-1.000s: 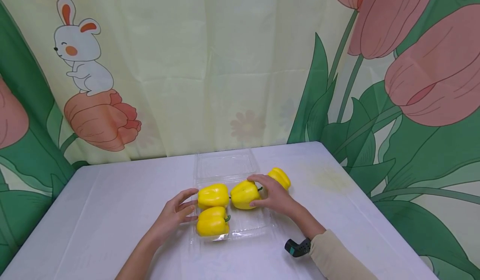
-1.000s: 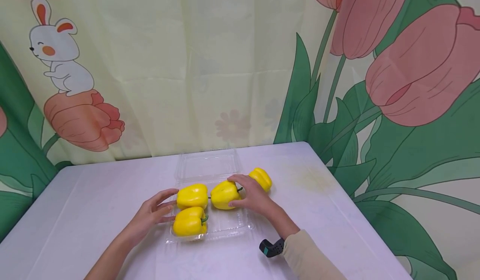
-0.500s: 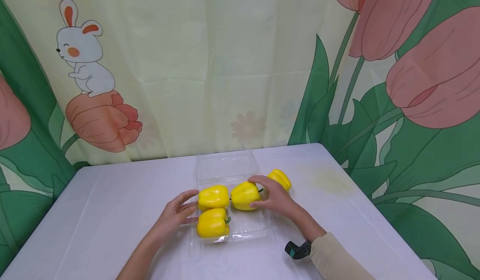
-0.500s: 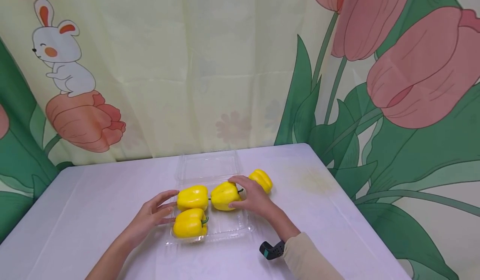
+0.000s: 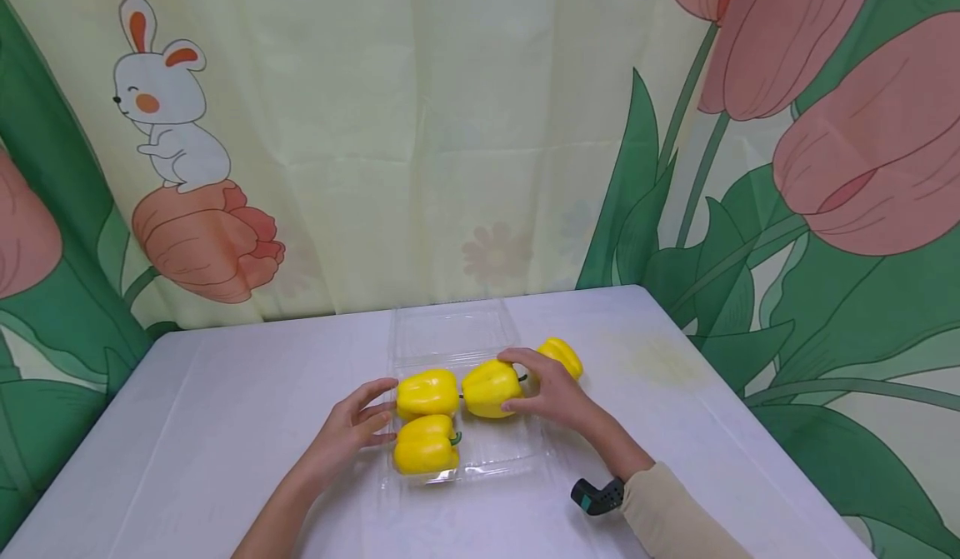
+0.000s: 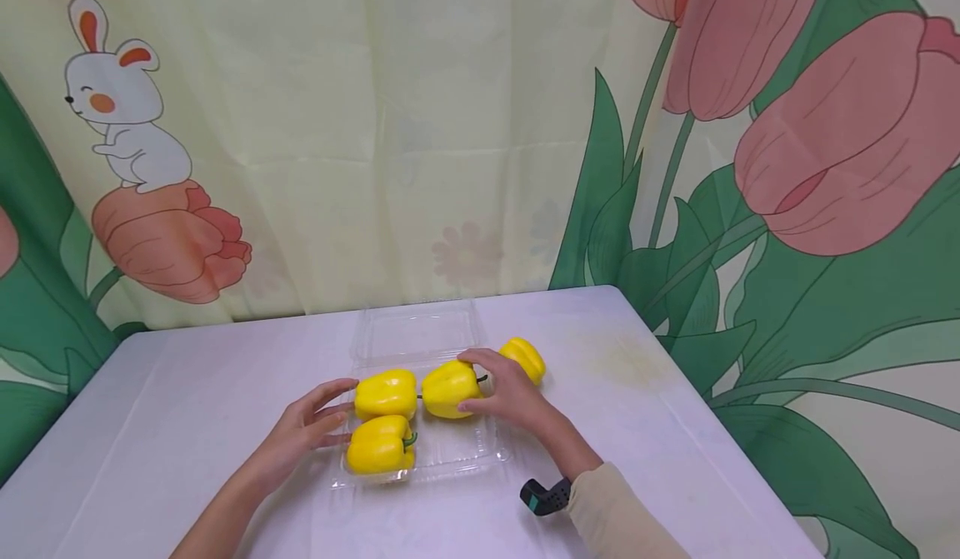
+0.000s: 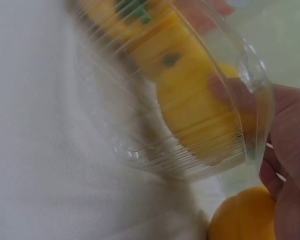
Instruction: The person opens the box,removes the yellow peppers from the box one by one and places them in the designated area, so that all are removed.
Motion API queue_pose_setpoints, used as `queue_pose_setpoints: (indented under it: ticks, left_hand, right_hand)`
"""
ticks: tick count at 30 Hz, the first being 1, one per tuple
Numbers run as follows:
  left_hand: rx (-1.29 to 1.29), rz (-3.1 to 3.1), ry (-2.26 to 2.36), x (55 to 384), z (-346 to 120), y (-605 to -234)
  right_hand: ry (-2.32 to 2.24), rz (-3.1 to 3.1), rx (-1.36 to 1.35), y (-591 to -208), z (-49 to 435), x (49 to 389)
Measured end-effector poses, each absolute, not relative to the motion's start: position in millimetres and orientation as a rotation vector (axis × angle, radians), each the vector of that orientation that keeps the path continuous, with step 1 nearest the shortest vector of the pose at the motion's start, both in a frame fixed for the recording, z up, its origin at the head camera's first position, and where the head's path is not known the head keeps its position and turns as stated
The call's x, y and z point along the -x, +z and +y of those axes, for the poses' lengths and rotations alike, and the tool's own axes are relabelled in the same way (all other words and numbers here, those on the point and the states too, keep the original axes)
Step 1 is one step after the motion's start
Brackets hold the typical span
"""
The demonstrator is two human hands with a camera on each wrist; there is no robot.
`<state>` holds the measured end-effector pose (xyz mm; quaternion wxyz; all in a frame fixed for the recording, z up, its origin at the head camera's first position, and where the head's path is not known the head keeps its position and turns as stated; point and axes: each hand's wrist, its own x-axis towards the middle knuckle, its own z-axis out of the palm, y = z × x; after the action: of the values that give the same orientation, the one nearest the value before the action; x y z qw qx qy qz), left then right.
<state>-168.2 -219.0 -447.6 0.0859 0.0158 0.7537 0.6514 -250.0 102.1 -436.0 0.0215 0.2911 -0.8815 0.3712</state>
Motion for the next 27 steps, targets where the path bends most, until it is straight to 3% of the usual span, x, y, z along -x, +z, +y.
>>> queue_pose_setpoints:
  ticks: [27]
  left_hand:
    - [-0.034,2.279,1.911,168.0,-217.5,-445.6]
  right_hand:
    - [1.364,-2.660,-0.895,-433.7,110.9,252.1]
